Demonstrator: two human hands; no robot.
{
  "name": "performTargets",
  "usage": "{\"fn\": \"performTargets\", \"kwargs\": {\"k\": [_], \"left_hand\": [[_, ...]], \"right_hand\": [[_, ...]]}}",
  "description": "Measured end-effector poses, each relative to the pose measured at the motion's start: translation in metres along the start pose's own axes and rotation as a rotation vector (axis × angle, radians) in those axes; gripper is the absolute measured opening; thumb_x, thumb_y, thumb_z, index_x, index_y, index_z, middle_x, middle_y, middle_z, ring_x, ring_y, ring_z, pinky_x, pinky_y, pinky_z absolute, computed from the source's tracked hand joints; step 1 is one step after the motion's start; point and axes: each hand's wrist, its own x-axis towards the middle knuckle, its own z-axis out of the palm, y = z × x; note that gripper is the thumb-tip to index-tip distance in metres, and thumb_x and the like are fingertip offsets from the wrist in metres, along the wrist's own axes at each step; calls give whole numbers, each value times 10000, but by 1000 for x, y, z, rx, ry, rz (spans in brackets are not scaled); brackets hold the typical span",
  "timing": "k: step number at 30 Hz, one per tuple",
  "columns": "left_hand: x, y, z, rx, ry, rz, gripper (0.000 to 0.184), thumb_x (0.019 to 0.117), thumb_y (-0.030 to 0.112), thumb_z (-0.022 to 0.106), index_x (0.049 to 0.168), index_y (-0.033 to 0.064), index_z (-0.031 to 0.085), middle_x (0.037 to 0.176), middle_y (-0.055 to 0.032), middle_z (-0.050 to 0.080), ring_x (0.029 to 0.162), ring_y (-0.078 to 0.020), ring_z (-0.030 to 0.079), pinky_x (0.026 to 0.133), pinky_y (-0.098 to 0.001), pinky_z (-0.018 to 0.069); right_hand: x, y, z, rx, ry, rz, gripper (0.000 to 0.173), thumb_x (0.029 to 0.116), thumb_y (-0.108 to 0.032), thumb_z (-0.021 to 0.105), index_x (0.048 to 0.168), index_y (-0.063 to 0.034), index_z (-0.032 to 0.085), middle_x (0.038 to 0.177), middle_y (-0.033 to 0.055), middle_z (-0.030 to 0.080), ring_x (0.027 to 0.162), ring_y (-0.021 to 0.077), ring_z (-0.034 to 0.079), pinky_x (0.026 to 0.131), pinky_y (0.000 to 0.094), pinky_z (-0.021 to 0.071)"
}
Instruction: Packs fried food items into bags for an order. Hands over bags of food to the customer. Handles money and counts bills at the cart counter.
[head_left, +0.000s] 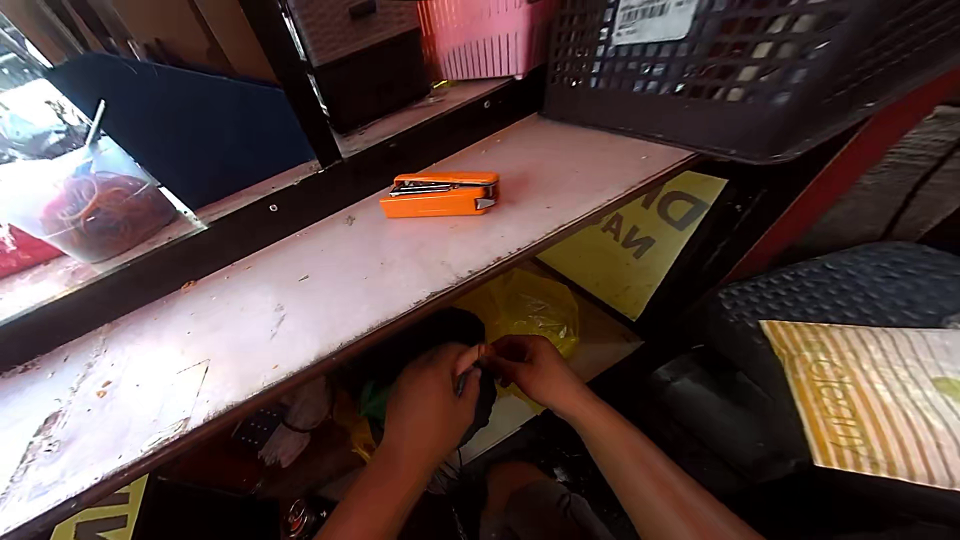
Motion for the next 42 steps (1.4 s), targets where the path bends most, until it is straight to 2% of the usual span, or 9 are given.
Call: {"fn": "performTargets", "kwargs": {"k": [5,10,17,26,29,33,37,40,42], "left_hand": [[24,1,7,25,-80,-94,338,935,314,742,1222,147,676,1036,-22,710,868,-172,687,792,-422,597],[28,-10,18,104,116,35,258,941,208,733,1170,97,697,1065,-68,709,891,-212,700,803,-453,603],[21,-21,16,-266,208,192,342,825,185,779,1162,144,739,1039,46,706,803,-31,655,700,-227,594],[24,-12,25,68,212,115,171,939,271,725,1038,133,742,984,0,710,835,-115,682,746,-349,606],[20,-9,26,134,300,134,151,922,254,711,1008,134,744,944,-2,706,797,-125,673,688,-354,588],[12,-13,20,144,429,118,156,878,234,726,946,94,729,880,-19,701,717,-119,659,626,-334,579],[9,-16,1,59,510,-28,178,895,273,730,985,120,743,897,13,713,760,-65,667,677,-296,589],[-4,-30,-28,-130,613,-335,424,900,322,780,1195,41,663,1031,-81,727,933,-157,709,850,-432,596],[-20,-60,-36,-291,689,-484,455,888,289,810,1227,42,633,975,-68,715,835,-144,696,772,-389,602]], "right_hand": [[3,-14,-21,-152,-86,59,175,1006,-226,669,1035,-62,723,953,99,720,754,216,700,684,422,611],[-3,-35,-17,11,-12,-51,79,910,-84,755,979,-55,731,818,57,741,691,168,724,673,350,642],[-10,-53,2,6,173,-294,318,861,-109,779,1148,-112,644,847,-8,713,712,108,693,640,306,612],[1,-11,-9,110,25,-458,261,871,-120,757,1123,-111,688,979,-6,750,811,113,719,702,289,626],[13,-2,-2,-67,48,-573,326,837,-146,761,1159,-119,717,1135,32,684,892,111,675,739,290,602],[25,-9,12,-438,135,-880,165,966,-189,648,1022,-97,773,1027,70,726,983,202,703,856,398,595],[33,-26,15,-563,177,-959,213,1002,-190,575,1067,-89,750,1055,92,724,942,262,721,751,454,609],[49,-30,1,-562,232,-856,212,1029,-189,570,1105,-68,726,1050,124,700,888,285,717,719,482,610],[62,-27,-5,-549,238,-760,206,1025,-187,583,1120,-59,715,1063,136,685,845,288,707,719,493,606]]}}
